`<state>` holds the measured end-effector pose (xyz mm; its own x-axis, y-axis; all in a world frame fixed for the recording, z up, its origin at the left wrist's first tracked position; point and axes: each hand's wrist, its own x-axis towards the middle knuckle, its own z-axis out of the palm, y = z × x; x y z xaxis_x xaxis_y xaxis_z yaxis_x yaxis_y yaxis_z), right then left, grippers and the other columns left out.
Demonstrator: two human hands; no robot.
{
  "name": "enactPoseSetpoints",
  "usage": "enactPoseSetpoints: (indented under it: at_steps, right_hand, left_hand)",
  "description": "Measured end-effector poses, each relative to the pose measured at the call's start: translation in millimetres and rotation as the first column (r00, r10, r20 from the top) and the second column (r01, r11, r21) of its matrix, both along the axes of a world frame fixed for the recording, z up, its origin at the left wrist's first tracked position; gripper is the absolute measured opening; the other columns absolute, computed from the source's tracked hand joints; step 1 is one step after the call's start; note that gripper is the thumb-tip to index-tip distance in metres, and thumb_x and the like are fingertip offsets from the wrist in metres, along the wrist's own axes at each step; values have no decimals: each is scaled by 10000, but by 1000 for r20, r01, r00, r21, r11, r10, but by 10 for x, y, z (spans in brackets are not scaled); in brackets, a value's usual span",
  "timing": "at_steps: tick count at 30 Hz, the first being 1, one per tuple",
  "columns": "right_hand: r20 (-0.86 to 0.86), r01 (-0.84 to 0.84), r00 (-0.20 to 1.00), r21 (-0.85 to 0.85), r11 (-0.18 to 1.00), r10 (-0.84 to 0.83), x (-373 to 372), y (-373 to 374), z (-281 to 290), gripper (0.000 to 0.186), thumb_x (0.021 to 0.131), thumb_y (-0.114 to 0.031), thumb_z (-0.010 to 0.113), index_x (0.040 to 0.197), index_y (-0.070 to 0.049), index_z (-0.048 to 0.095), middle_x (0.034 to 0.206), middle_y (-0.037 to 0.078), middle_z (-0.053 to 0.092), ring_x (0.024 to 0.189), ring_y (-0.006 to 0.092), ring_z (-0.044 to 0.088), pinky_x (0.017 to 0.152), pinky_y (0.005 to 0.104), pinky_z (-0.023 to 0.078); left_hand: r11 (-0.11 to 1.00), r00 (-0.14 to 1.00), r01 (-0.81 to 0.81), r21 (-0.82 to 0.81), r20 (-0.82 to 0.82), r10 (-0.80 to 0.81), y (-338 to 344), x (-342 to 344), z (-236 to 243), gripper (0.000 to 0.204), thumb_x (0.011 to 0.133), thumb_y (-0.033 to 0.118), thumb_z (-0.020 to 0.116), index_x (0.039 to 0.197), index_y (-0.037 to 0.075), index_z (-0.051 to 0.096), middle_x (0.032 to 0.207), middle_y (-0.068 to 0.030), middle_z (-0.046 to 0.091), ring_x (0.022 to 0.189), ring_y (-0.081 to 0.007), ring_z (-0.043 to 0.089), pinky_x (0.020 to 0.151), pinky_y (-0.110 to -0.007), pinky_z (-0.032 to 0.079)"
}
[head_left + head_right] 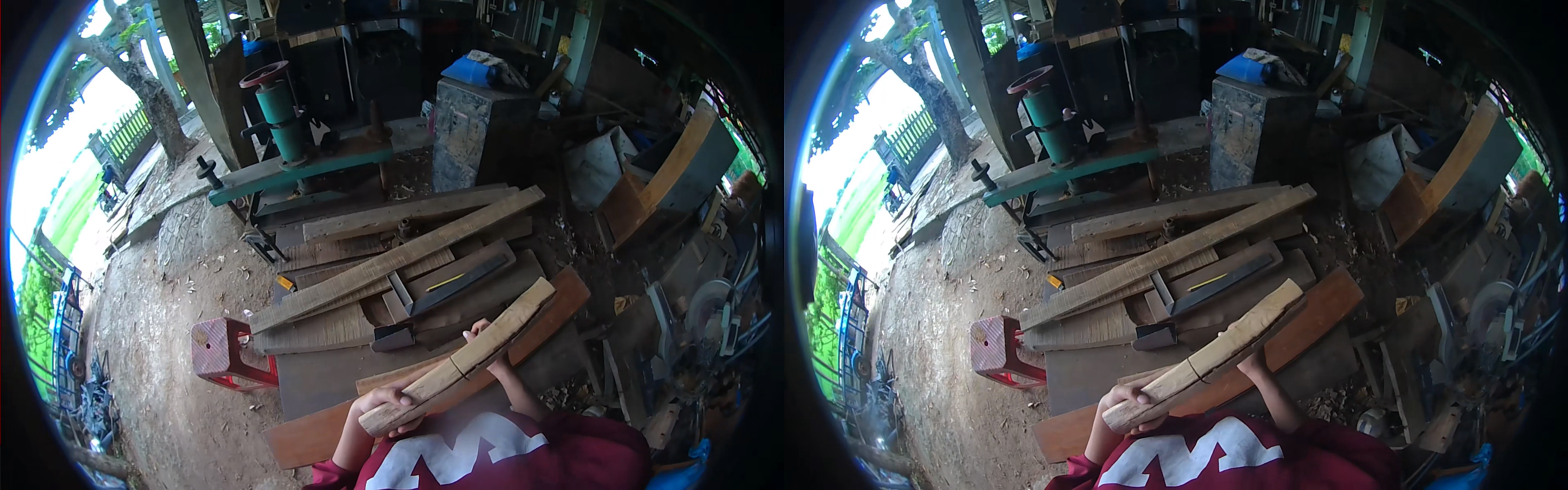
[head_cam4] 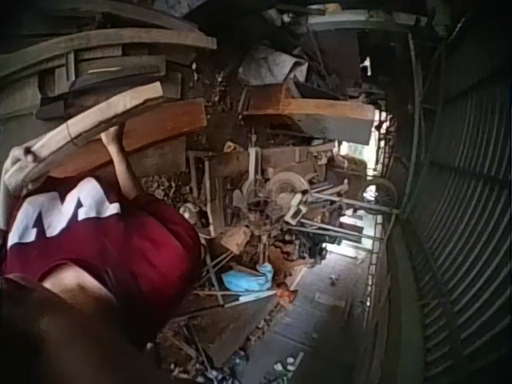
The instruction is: Chiseling and carving a wooden board in a workshop setting.
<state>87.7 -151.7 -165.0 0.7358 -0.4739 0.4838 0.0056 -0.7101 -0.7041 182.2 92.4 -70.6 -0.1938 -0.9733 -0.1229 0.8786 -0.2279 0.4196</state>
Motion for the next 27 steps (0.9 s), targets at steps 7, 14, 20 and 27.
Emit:
enactPoseSetpoints:
  at_steps: [7,14,20,27]
  right_hand:
    - [-61,-42,996,333,942,66,-55,-17,-61,158,762,-95,562,701,-74,418,570,-3,406,519,73,403,495,237,365]
    - [30,179,983,34,983,-180,-227,-197,-676,128,745,-101,577,753,-80,451,563,6,439,500,95,417,474,260,355]
    - [-57,118,993,537,835,-103,-163,45,183,172,757,-165,572,693,-39,475,588,48,513,541,115,498,516,273,399]
    - [12,94,993,514,853,-117,-113,43,201,182,765,-153,577,714,-32,451,554,31,472,518,103,442,507,267,383]
  left_hand:
    - [997,996,37,68,80,-43,-181,-66,123,857,654,148,532,1342,150,21,860,-189,471,480,-174,466,338,-241,394]
    - [990,954,-110,-88,-290,80,-181,-213,345,961,507,93,577,1325,26,77,876,-236,472,463,-225,476,322,-279,361]
    - [998,986,-40,52,-161,47,-213,-179,-366,467,642,288,490,1007,4,427,559,-143,441,436,-218,412,422,-296,363]
    - [983,982,-109,-146,-168,84,-13,-149,-49,606,563,347,485,970,-101,446,489,-133,438,373,-187,409,326,-265,345]
